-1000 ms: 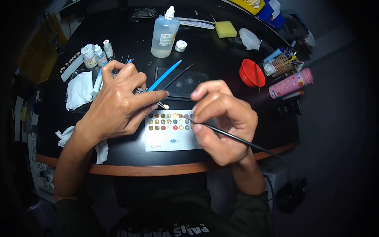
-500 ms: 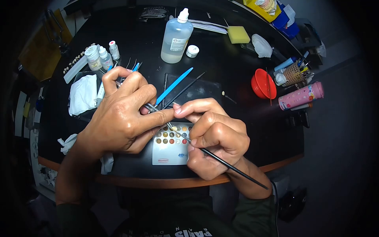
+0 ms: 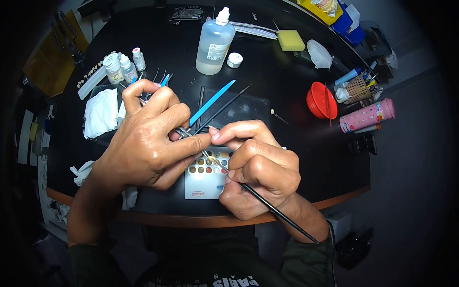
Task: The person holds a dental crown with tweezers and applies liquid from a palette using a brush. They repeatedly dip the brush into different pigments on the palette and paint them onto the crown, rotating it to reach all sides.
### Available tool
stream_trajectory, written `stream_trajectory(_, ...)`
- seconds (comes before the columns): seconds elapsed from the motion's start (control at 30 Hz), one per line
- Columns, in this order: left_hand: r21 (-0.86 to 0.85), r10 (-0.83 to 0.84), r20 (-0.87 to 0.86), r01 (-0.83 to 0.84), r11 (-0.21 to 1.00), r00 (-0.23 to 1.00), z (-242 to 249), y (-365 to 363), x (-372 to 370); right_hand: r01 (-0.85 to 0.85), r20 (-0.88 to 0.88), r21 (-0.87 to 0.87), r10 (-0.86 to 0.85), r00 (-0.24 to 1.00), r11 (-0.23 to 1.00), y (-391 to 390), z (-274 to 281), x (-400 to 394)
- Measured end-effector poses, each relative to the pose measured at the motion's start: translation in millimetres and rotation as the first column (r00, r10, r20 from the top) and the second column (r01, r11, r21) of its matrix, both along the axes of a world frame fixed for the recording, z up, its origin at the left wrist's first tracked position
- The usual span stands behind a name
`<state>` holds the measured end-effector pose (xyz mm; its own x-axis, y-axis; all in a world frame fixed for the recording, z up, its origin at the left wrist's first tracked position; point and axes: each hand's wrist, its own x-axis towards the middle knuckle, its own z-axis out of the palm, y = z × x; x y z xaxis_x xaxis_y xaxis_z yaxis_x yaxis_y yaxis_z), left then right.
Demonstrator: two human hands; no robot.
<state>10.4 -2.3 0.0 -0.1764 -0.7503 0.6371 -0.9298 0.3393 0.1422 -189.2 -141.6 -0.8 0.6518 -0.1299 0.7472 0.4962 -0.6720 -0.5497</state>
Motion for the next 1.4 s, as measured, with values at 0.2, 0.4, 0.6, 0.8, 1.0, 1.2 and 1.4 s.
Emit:
stream_trajectory(0.2, -0.004, -0.005, -0.007, 0.005, 1.000, 1.000, -0.9, 0.1, -0.1, 0.004, -0.009, -0.009, -0.004, 1.000, 1.000, -0.5, -0.6, 1.1)
stream_trajectory(0.4, 0.001, -0.015, -0.010, 0.015, 1.000, 1.000, -0.6, 0.2, 1.0, 0.009, -0.002, -0.005, -0.009, 1.000, 1.000, 0.5, -0.7, 2.0)
stream_trajectory(0.6, 0.009, -0.017, -0.009, 0.017, 1.000, 1.000, -0.3, 0.2, 0.9, 0.036, -0.007, -0.019, -0.036, 0.999, 0.999, 2.6, 0.0, 2.8)
stream_trajectory(0.8, 0.009, -0.013, -0.008, 0.013, 1.000, 1.000, -0.6, 0.1, 0.3, 0.032, -0.008, -0.020, -0.032, 0.999, 0.999, 3.2, -0.8, 2.4)
stream_trajectory(1.0, 0.023, -0.025, -0.015, 0.025, 0.999, 1.000, 0.4, 0.3, 1.3, 0.016, -0.032, -0.042, -0.017, 0.999, 0.999, 3.4, 3.0, 1.1)
stream_trajectory(1.2, 0.041, -0.079, -0.121, 0.085, 0.996, 0.989, 0.7, 0.6, 3.7, -0.047, -0.032, 0.045, 0.049, 0.998, 0.998, 4.3, 7.3, -5.2)
stream_trajectory(1.4, 0.029, -0.088, -0.141, 0.093, 0.995, 0.986, -1.5, -0.8, 3.2, -0.013, -0.032, -0.007, 0.012, 0.999, 1.000, 4.1, 6.4, -3.3)
